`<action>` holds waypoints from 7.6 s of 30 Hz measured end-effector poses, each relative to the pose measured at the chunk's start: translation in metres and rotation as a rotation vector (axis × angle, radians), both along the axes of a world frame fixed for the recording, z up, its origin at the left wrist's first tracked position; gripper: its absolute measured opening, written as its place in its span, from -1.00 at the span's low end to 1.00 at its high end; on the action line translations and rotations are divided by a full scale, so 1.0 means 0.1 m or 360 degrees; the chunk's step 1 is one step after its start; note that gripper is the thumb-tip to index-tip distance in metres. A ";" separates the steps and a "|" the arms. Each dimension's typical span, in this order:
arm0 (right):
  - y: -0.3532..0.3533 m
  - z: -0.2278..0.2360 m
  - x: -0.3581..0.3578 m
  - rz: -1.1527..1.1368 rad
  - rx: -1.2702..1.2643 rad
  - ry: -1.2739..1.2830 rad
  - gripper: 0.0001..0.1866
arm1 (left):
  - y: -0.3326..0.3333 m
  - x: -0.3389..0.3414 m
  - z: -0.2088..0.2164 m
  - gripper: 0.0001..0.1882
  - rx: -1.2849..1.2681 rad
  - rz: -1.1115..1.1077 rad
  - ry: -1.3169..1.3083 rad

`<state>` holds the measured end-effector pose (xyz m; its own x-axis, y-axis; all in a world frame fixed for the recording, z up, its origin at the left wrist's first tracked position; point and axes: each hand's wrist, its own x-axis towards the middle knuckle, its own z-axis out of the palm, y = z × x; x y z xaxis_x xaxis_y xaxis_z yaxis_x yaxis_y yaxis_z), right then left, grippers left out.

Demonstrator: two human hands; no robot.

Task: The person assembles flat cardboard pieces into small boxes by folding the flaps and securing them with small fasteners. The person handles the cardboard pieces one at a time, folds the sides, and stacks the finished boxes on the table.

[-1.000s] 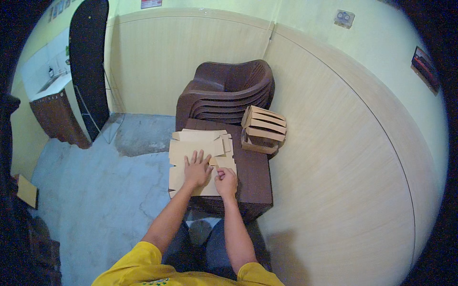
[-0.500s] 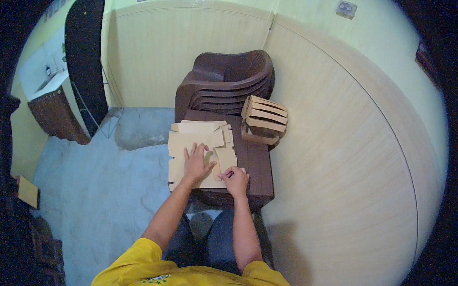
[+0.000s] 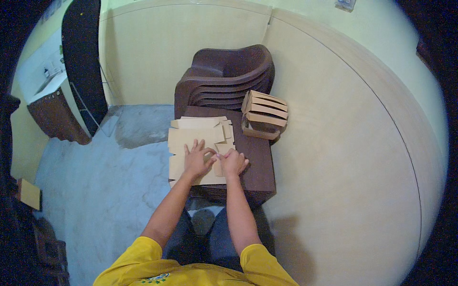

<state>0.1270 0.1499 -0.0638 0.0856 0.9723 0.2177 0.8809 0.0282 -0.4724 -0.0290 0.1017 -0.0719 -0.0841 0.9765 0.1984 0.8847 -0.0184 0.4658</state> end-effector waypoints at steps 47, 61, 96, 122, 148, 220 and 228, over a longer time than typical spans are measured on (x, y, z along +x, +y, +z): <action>-0.27 0.09 0.29 0.0049 -0.0188 0.0040 -0.58 | 0.01 0.02 -0.08 -0.57 0.0005 0.0033 0.0098; -0.73 0.17 0.51 0.0052 -0.0154 0.0083 -0.60 | -0.12 0.17 -0.10 -0.22 -0.0011 0.0080 0.0113; -0.62 -0.07 0.52 0.0285 -0.0012 0.0635 -0.80 | -0.28 0.20 -0.05 0.11 -0.0113 -0.0005 0.0295; -0.53 -0.21 0.40 0.0092 0.0261 0.0179 -0.64 | -0.30 0.24 -0.07 -0.38 -0.0147 -0.0257 0.0539; -0.70 -0.04 0.40 0.0973 0.0073 -0.0106 -0.59 | -0.66 -0.66 0.19 -0.42 -0.0015 -0.0627 -0.0512; -0.16 -0.07 -0.35 0.0040 0.0162 0.0049 -0.63 | -0.37 -0.11 -0.14 -0.30 -0.0138 -0.0137 0.0425; -0.07 -0.12 -0.40 -0.0014 0.0185 -0.0034 -0.62 | -0.39 -0.05 -0.10 -0.28 -0.0197 -0.0097 0.0432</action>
<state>0.0871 0.1432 -0.0761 0.0883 0.9395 0.3309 0.8912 0.0739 -0.4476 -0.0338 0.0630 -0.0824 0.0151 0.9963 0.0848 0.9762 -0.0330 0.2143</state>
